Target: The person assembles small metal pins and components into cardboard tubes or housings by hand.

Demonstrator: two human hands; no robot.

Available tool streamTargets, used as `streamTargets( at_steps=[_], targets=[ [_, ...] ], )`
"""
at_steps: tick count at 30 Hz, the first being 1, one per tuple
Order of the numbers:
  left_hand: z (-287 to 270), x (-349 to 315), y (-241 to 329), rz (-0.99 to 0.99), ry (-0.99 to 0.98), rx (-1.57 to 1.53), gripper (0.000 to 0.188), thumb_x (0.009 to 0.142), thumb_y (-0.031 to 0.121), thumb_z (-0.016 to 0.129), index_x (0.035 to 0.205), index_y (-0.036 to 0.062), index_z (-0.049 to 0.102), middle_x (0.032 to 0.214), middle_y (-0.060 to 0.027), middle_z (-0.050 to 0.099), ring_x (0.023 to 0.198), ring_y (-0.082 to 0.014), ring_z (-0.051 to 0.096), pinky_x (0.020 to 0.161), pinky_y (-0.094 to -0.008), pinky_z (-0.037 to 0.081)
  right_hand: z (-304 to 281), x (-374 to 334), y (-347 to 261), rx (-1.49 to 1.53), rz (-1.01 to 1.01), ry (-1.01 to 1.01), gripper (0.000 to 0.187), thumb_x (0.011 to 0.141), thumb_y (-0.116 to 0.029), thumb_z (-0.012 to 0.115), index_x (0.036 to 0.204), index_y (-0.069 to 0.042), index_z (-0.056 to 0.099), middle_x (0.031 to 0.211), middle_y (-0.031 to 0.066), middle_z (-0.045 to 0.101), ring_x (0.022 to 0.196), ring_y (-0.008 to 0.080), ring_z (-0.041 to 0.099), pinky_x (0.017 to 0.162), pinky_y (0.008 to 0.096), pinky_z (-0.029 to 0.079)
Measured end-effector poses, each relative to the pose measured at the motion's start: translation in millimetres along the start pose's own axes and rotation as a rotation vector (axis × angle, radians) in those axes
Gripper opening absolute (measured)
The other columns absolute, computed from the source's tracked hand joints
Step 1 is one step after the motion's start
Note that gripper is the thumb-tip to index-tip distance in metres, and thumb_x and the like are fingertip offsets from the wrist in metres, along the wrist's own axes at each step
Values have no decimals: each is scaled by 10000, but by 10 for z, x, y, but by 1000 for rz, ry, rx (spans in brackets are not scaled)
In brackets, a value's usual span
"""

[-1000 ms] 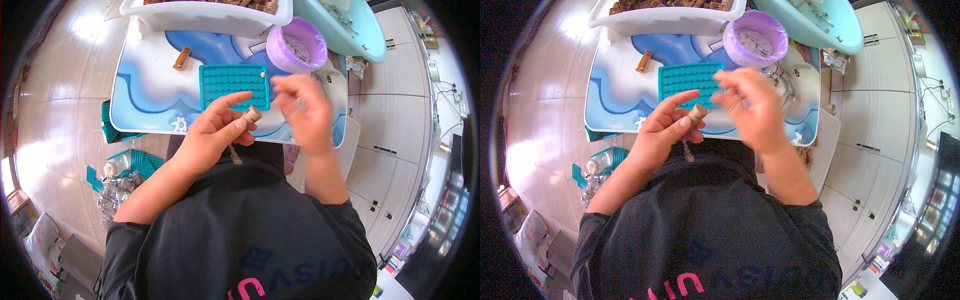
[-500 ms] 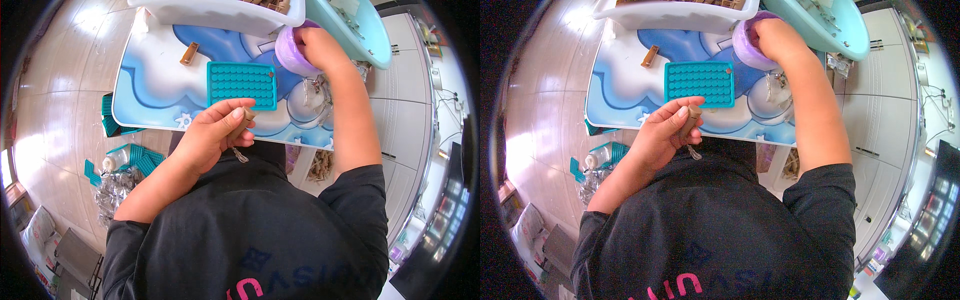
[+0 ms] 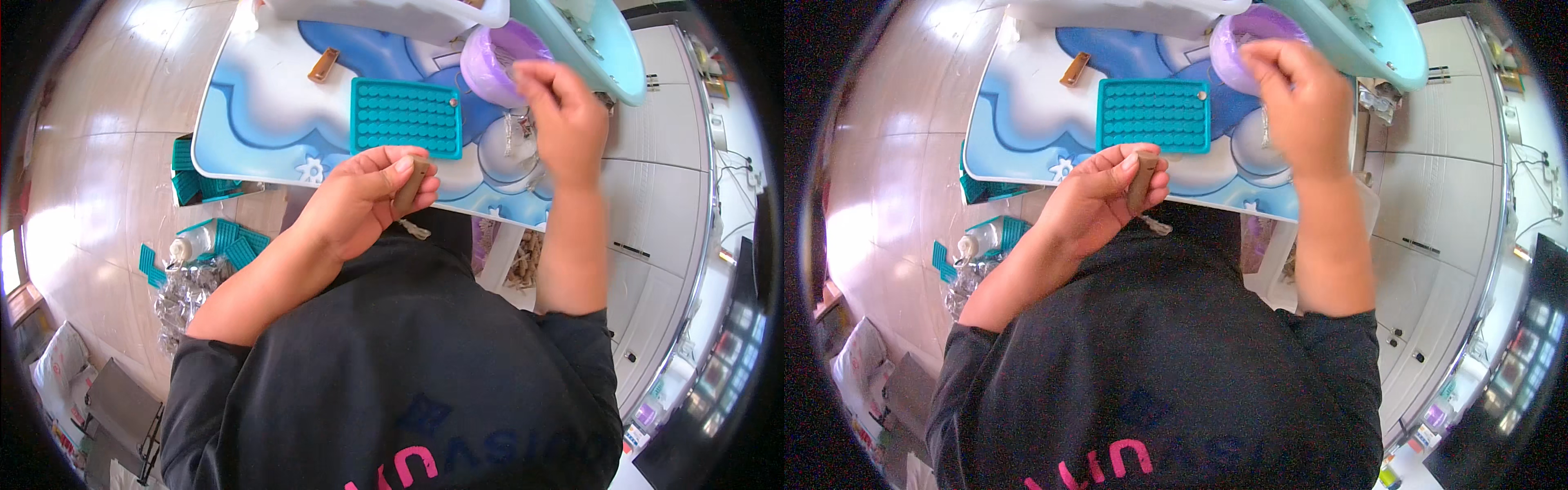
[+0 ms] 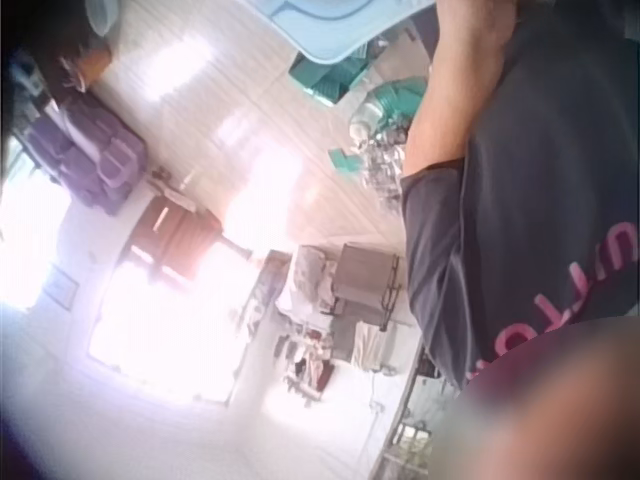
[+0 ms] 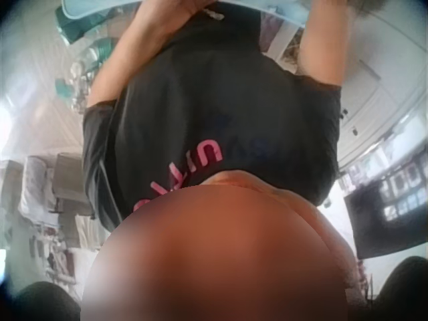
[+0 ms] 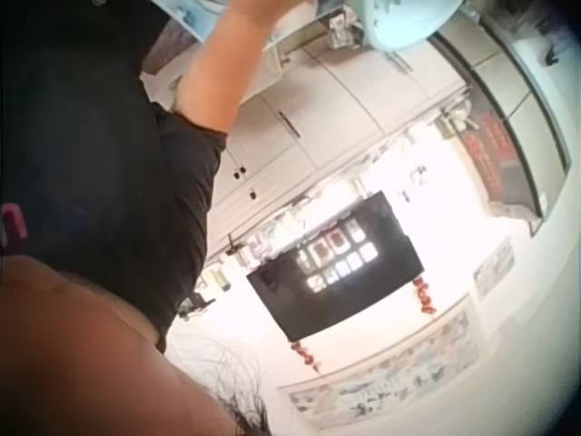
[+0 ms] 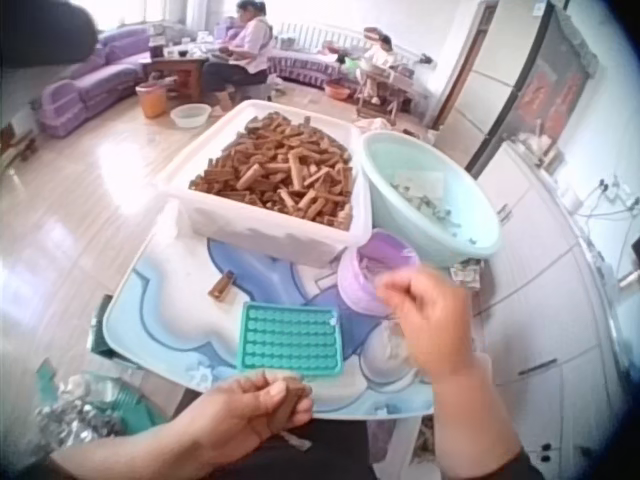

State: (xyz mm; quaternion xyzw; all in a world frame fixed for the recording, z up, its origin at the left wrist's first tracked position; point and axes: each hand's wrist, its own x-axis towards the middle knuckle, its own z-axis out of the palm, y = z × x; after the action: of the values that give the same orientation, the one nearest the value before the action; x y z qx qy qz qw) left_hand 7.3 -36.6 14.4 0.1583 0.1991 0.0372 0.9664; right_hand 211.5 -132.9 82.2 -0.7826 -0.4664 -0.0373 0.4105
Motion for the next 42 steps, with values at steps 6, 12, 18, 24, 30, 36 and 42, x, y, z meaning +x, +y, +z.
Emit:
streamTargets(
  at_steps=[6,12,18,24,30,36,42],
  targets=[
    [17,4,-30,79,11,-11,216,926,130,519,1060,-39,538,967,-121,614,907,-218,614,879,-332,482,185,-674,-389,174,-188,-138,117,734,11,682,841,-20,646,793,89,614,684,218,594,611,293,475],
    [42,-17,-10,45,6,9,250,918,179,543,1052,-31,569,941,-95,626,877,-187,626,864,-310,500,315,-839,-383,161,-180,-84,172,703,36,685,855,-31,637,782,85,595,685,235,587,587,318,470],
    [97,-25,-17,48,50,49,255,900,168,579,1070,-21,558,901,-71,616,863,-166,607,877,-314,488,313,-837,-355,92,-204,-91,175,686,12,681,847,-39,636,778,86,590,688,258,578,599,340,468],
    [9,-4,-68,91,47,140,242,911,154,559,1080,-19,545,945,-92,620,876,-178,604,895,-354,473,305,-814,-417,-70,-281,-139,140,690,-26,679,814,-47,619,757,88,581,688,273,567,598,364,461],
    [65,-32,-76,54,79,98,262,911,198,570,1058,-19,556,949,-73,616,871,-151,600,846,-303,500,294,-876,-396,175,-39,-179,149,705,-51,708,821,-33,618,784,100,614,688,270,593,589,346,476],
    [59,-35,-79,49,34,114,250,927,186,540,1057,-27,562,949,-73,613,891,-158,594,866,-310,492,272,-873,-384,108,-179,-151,114,712,-9,669,808,-28,612,790,97,619,693,271,598,609,352,482],
    [70,-38,-126,71,38,141,239,932,188,534,1054,-15,569,823,-16,582,778,-99,569,836,-277,500,305,-891,-376,46,-218,-119,124,715,-22,679,813,-37,605,789,96,620,694,277,599,598,358,480]
  ],
)
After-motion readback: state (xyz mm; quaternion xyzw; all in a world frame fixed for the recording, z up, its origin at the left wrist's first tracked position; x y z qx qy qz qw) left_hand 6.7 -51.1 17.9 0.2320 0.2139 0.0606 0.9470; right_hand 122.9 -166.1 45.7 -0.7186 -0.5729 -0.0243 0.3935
